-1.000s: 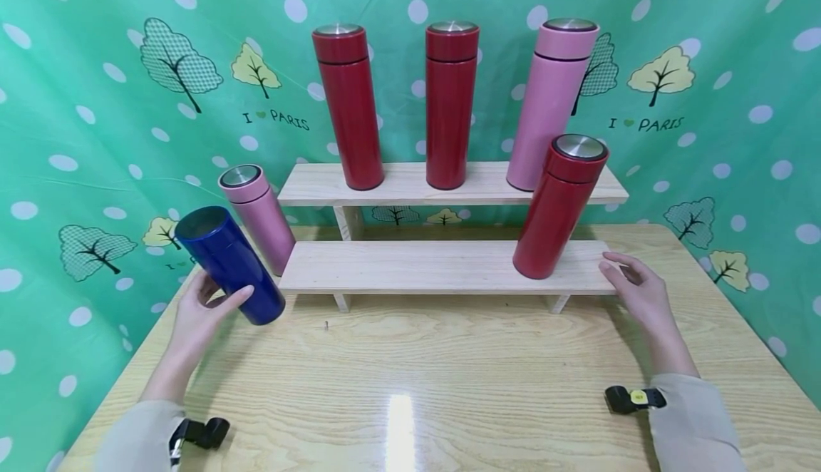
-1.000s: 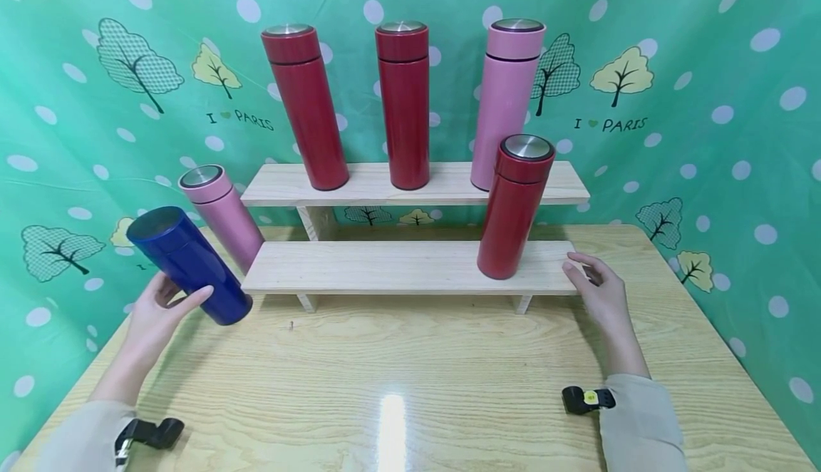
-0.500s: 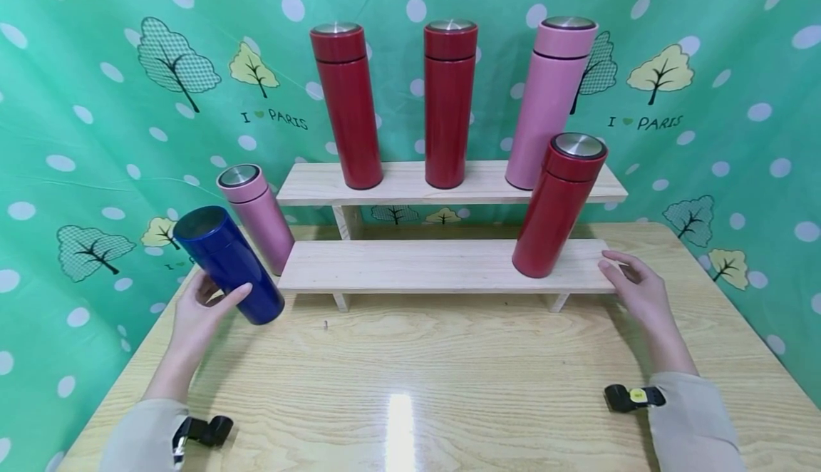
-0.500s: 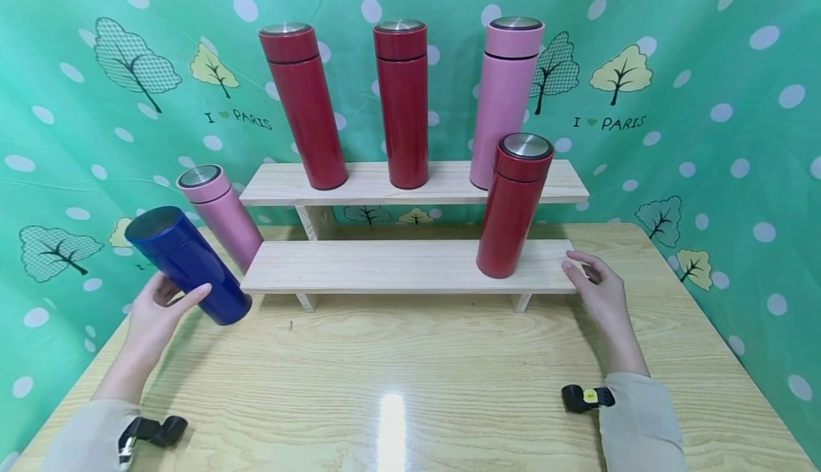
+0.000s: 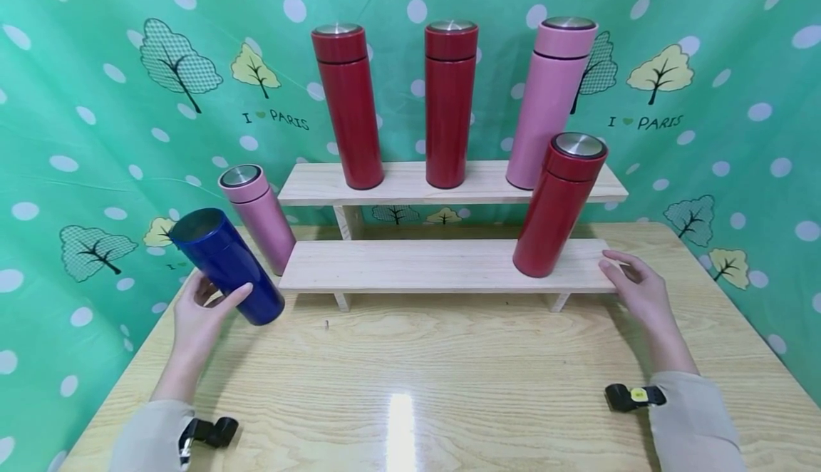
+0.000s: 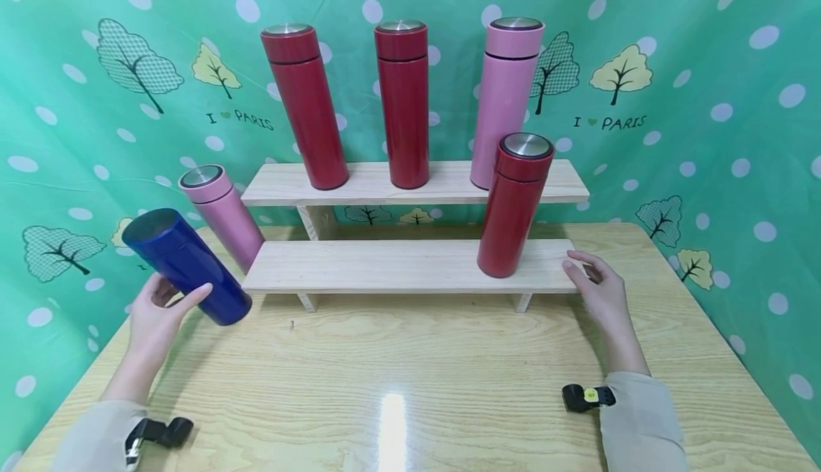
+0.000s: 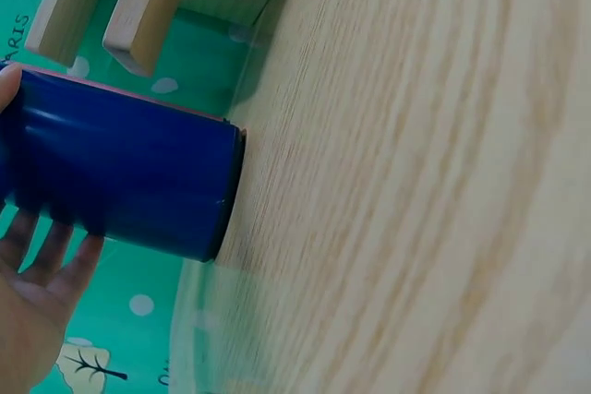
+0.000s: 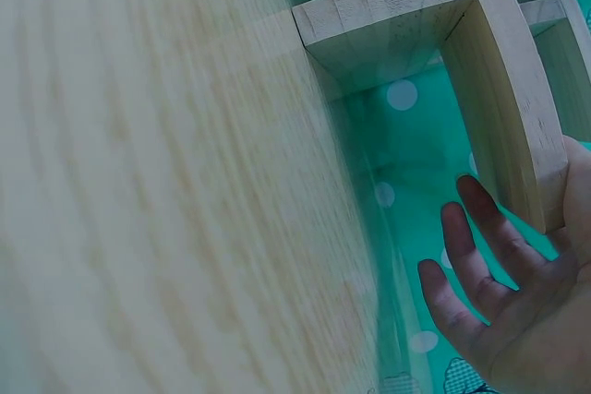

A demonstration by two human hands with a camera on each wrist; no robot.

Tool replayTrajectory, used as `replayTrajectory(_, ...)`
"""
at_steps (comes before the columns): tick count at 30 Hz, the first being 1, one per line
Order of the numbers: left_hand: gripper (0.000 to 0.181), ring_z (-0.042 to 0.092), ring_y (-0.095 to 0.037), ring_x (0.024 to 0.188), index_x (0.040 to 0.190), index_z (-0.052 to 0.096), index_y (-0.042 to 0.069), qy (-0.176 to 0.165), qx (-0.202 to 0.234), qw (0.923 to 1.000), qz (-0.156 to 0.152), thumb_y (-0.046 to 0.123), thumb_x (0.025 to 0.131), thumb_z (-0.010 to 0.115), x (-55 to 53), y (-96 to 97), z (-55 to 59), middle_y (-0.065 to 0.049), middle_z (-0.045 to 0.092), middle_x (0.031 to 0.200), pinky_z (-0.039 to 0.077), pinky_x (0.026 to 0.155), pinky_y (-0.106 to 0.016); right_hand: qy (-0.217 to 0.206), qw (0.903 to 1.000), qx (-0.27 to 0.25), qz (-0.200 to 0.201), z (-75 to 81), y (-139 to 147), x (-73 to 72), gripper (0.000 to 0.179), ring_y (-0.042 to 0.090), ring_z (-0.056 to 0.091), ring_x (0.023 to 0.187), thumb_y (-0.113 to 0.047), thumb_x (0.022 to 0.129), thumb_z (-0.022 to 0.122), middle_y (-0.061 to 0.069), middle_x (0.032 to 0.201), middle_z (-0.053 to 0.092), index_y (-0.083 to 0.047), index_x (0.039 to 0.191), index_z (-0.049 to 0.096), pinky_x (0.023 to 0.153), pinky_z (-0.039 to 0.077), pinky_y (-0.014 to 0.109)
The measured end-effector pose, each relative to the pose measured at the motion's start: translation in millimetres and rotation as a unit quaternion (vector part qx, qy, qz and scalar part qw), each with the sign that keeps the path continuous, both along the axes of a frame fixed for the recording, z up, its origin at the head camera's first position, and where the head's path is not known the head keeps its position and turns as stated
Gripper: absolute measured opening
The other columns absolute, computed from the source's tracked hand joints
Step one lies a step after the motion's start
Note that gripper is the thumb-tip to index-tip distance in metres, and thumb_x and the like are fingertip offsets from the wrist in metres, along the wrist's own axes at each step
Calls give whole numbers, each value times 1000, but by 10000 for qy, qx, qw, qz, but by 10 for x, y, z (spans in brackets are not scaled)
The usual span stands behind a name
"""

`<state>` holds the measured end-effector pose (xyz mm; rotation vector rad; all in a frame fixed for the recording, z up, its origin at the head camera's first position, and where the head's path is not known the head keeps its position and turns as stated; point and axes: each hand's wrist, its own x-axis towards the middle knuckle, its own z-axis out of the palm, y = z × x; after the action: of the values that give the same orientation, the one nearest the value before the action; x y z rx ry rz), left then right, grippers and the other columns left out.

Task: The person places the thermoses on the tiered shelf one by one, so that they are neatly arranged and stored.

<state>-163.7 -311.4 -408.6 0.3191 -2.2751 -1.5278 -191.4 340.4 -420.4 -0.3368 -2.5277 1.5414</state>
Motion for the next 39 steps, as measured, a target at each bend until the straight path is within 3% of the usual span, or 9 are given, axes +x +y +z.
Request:
replayTrajectory(5, 58, 51, -5, 107, 137, 52, 21, 113, 324, 9993, 127, 15, 86, 78, 29, 18, 17, 13, 55, 117, 44, 82, -8, -22, 10000, -29, -4, -1, 1, 1, 53, -5, 47, 101, -52, 95, 59, 19, 145, 46, -23, 140, 57, 72, 48, 9)
replayTrajectory(12, 50, 53, -8, 103, 126, 57, 21, 652, 888, 9928, 479, 7, 83, 79, 98, 90, 105, 7, 58, 110, 42, 82, -13, 10, 10000, -84, -36, -2, -4, 4, 52, -7, 47, 98, -51, 95, 61, 9, 136, 52, -24, 138, 58, 72, 48, 9)
replayTrajectory(20, 48, 55, -11, 99, 123, 61, 16, 1369, 1029, 9836, 557, 0, 80, 78, 186, 190, 226, 2, 62, 106, 44, 78, -15, -49, 9999, -66, -63, 14, -25, 8, 55, -5, 47, 100, -53, 95, 59, 21, 146, 44, -23, 140, 56, 72, 48, 10)
replayTrajectory(25, 50, 55, -14, 98, 122, 62, 13, 1891, 1223, 9732, 472, -5, 78, 77, 225, 280, 300, -2, 62, 107, 45, 79, -18, -135, 9999, -6, -68, 23, -34, 5, 58, 20, 51, 119, -54, 95, 57, 24, 150, 40, -21, 142, 54, 73, 46, 9)
replayTrajectory(27, 52, 56, -15, 98, 123, 62, 12, 2008, 1205, 9712, 433, -6, 77, 76, 243, 323, 328, -3, 62, 108, 45, 80, -19, -137, 9999, 2, -56, 23, -33, 2, 58, 23, 50, 121, -54, 95, 57, 24, 150, 40, -21, 142, 54, 73, 46, 8)
replayTrajectory(33, 57, 57, -17, 103, 128, 59, 9, 2260, 1497, 9625, 132, -10, 77, 73, 275, 468, 404, -6, 62, 115, 46, 82, -19, 26, 10000, -67, -67, 15, -22, -5, 52, -6, 48, 97, -50, 95, 61, 9, 135, 53, -21, 138, 58, 71, 48, 10)
replayTrajectory(35, 58, 56, -18, 104, 130, 57, 9, 2322, 1627, 9590, 15, -10, 77, 72, 276, 512, 423, -7, 60, 116, 45, 83, -19, 37, 9999, -75, -75, 11, -20, -4, 52, -8, 47, 96, -50, 95, 61, 7, 134, 53, -21, 137, 58, 71, 49, 10)
replayTrajectory(39, 60, 55, -19, 103, 132, 57, 9, 2444, 1742, 9538, -144, -11, 76, 71, 267, 584, 445, -9, 59, 118, 45, 83, -20, -14, 10000, -38, -81, 8, -21, -1, 54, -6, 47, 99, -51, 95, 60, 17, 143, 48, -21, 140, 57, 71, 48, 10)
